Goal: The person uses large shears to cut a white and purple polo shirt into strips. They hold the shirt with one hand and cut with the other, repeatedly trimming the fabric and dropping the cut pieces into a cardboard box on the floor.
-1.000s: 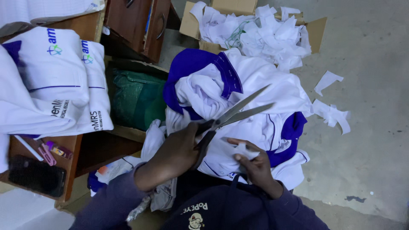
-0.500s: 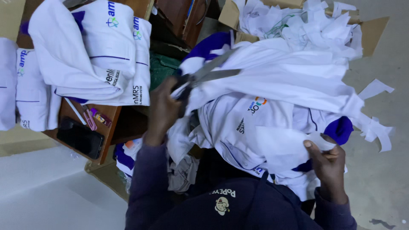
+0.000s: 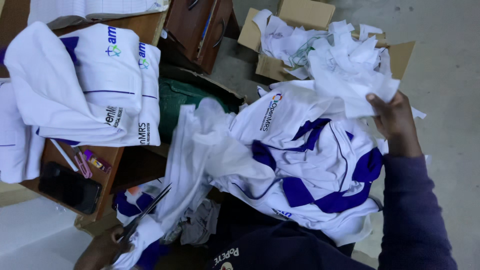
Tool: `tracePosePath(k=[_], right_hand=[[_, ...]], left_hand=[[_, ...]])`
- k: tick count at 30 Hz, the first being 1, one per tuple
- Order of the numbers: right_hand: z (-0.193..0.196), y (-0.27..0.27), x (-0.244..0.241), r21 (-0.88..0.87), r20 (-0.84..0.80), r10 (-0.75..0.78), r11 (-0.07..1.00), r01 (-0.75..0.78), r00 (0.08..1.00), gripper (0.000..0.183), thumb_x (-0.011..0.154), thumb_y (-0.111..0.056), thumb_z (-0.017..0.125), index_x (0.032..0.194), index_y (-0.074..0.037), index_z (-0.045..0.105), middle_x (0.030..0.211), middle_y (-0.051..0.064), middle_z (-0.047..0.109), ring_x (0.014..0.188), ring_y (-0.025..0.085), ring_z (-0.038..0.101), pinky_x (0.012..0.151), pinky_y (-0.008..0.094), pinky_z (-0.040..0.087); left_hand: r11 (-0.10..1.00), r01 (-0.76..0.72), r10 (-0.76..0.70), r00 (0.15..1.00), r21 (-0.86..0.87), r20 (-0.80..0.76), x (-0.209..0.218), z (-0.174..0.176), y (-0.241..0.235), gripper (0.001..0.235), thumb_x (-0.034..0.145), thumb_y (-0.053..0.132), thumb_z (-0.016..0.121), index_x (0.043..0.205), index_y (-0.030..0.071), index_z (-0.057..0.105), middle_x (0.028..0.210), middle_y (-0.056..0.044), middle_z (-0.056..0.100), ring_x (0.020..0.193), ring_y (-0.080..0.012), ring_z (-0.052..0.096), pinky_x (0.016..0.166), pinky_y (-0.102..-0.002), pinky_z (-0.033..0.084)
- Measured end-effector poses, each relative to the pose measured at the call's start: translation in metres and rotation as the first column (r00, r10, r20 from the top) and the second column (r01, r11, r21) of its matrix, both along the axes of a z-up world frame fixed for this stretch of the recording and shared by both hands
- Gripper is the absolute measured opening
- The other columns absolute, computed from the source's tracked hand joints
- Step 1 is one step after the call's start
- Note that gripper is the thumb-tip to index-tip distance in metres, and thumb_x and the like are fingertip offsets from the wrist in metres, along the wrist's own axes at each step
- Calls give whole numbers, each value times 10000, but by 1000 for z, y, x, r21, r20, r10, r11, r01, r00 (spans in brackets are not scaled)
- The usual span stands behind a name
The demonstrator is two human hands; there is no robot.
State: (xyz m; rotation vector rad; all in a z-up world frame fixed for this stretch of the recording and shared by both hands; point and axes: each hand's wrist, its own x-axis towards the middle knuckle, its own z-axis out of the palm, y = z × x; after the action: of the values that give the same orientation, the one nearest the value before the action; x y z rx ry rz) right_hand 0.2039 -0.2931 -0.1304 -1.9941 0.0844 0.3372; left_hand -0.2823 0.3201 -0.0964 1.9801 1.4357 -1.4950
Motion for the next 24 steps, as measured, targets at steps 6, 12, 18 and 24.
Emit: tracePosePath(k=[6, 12, 18, 24], right_hand=[[-98, 38, 107, -134, 187, 237, 968, -214, 953, 151, 1049, -127, 729, 1152, -20, 701, 1063, 113, 719, 959, 211, 609, 735, 427, 479], [-118, 56, 156, 435, -71, -96, 893, 118, 993, 357, 1060, -81, 660, 1384, -40, 516, 1333, 156, 600, 1176, 360, 662, 850, 486, 740], [-109, 47, 126, -489, -111, 115, 858, -155, 987, 646, 1076, -490, 661, 1430, 41, 558, 1502, 288, 381, 1173, 548, 601, 994, 598, 487], [12, 104, -59, -16, 298, 828, 501, -865, 474, 643, 882, -467, 744, 1419, -135, 623, 1593, 205, 504, 1506, 417, 422, 1215, 628, 321]], left_hand=[[959, 147, -248, 846, 242, 471, 43, -107, -46, 587, 780, 450, 889, 1199, 145, 612, 1100, -146, 798, 1041, -422, 742, 797, -502, 550], [934, -203, 325, 146, -293, 934, 154, -105, -162, 210, 951, 287, 707, 983, 88, 651, 798, -71, 724, 760, -212, 673, 804, -382, 517], [896, -107, 443, 160, -430, 882, 162, -133, -189, 324, 1011, 421, 621, 914, 118, 681, 831, -36, 697, 820, -158, 613, 781, -378, 515], [985, 167, -15, 291, -35, 957, 122, -176, -194, 519, 915, 369, 745, 1327, 74, 631, 1192, -177, 709, 1082, -374, 703, 894, -453, 534]])
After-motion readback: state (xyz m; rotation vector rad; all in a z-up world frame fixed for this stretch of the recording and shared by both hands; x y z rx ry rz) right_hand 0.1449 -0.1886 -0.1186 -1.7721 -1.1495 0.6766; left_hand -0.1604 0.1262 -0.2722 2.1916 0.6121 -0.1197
